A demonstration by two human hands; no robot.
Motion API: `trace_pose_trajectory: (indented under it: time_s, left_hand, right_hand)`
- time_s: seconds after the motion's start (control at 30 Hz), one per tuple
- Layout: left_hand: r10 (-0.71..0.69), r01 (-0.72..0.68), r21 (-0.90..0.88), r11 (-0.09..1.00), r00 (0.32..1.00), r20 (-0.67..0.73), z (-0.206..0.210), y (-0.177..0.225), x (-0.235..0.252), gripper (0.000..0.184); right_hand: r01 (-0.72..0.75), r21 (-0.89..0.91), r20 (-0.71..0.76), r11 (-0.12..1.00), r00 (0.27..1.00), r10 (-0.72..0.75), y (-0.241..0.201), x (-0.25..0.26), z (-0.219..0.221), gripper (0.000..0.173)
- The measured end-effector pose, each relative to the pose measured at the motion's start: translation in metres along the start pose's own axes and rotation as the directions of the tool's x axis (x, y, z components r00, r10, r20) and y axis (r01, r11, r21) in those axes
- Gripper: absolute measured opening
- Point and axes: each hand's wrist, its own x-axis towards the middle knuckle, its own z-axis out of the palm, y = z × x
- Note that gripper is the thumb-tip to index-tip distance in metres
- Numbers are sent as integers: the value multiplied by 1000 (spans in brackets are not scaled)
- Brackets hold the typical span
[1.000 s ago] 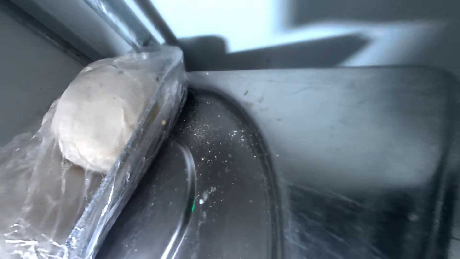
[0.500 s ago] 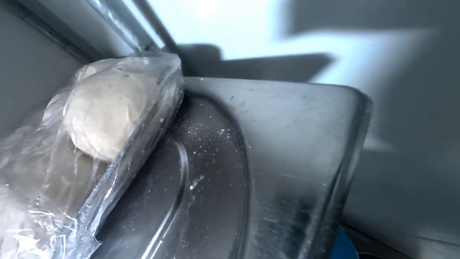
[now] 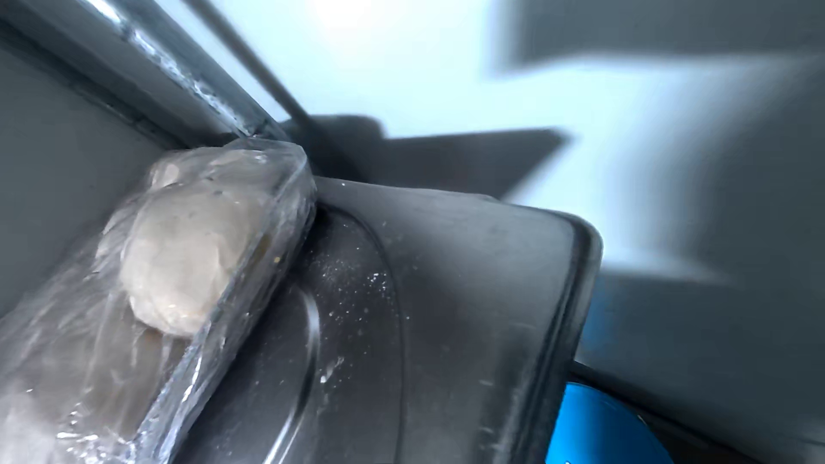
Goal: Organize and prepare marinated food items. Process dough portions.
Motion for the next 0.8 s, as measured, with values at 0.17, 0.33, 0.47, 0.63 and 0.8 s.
trace_pose_trajectory:
  time_s: [0.17,0.33,0.47,0.63,0.8]
  left_hand:
    - [20,-20,-5,1000,1000,1,-1,-1,3,47]
    - [-28,28,-25,999,999,-24,3,3,5,46]
    - [64,-65,-12,998,997,-32,0,-8,10,37]
    - [64,-65,-16,998,997,-36,5,-11,11,35]
    - [61,-69,-123,990,996,-62,11,-14,11,40]
  right_hand:
    - [48,34,86,998,995,-50,-18,-41,-8,40]
    - [103,-115,-40,988,993,-108,3,12,1,46]
    - [231,-443,162,866,971,-176,-13,19,-2,41]
    - [168,-906,215,388,973,82,-12,-33,17,46]
    - [324,-937,345,133,920,186,0,-9,19,51]
